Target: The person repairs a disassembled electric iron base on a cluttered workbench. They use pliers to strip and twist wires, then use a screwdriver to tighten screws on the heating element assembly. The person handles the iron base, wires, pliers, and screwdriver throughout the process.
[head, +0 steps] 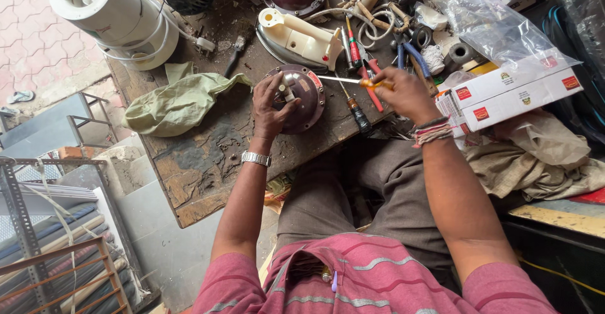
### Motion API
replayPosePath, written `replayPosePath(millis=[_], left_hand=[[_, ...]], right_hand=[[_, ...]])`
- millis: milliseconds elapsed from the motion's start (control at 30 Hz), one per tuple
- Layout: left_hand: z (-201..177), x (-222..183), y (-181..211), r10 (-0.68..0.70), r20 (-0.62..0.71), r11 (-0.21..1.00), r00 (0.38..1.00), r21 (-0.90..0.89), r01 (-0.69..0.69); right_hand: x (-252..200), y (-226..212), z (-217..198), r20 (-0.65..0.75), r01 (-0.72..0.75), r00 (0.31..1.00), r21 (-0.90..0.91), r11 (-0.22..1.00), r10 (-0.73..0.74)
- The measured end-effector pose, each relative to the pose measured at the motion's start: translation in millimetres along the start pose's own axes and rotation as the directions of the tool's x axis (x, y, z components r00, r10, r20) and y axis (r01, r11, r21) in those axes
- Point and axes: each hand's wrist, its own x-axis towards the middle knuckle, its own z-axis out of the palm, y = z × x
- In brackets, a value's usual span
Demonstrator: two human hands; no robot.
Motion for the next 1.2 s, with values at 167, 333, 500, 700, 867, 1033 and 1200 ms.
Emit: replayPosePath(millis=[167, 333, 500, 700, 867, 1033, 1200], left_hand=[[-0.8, 0.2, 1.6, 0.020, -0.008, 1.000, 1.000, 0.007, -0.020], [-5.1, 0.1, 2.0, -0.101, 0.012, 0.983, 0.995, -0.153, 0.101], [-13.0, 3.5, -0.5, -0.147, 0.122, 0.935, 0.982, -0.306, 0.178], [-13.3, 4.7, 0.7, -0.243, 0.151, 0.884, 0.958, -0.373, 0.283], [-13.4, 4.6, 1.6, -0.241, 0.153, 0.881, 0.958, -0.379, 0.282], [-16.4, 5.1, 3.0, -0.225, 0.154, 0.878, 0.962, -0.396, 0.269], [-16.3, 6.0, 3.9, -0.241, 0.159, 0.872, 0.957, -0.397, 0.286]], right_hand=[[-8.0, -16.0, 34.2, 0.232, 0.172, 0.968, -0.335, 0.926, -0.096], [0.8, -23.6, 40.2, 0.038, 0.107, 0.994, -0.163, 0.981, -0.102], [8.6, -13.9, 10.6, -0.269, 0.294, 0.936, 0.252, 0.922, -0.225], [-0.4, -2.4, -10.9, -0.389, 0.241, 0.921, 0.517, 0.822, -0.025], [-1.2, -4.8, 2.2, -0.248, 0.137, 0.968, 0.665, 0.734, 0.043], [6.8, -16.9, 7.4, -0.167, 0.057, 0.979, 0.771, 0.634, 0.115], [7.7, -23.2, 2.7, -0.149, 0.018, 0.977, 0.772, 0.635, 0.153]])
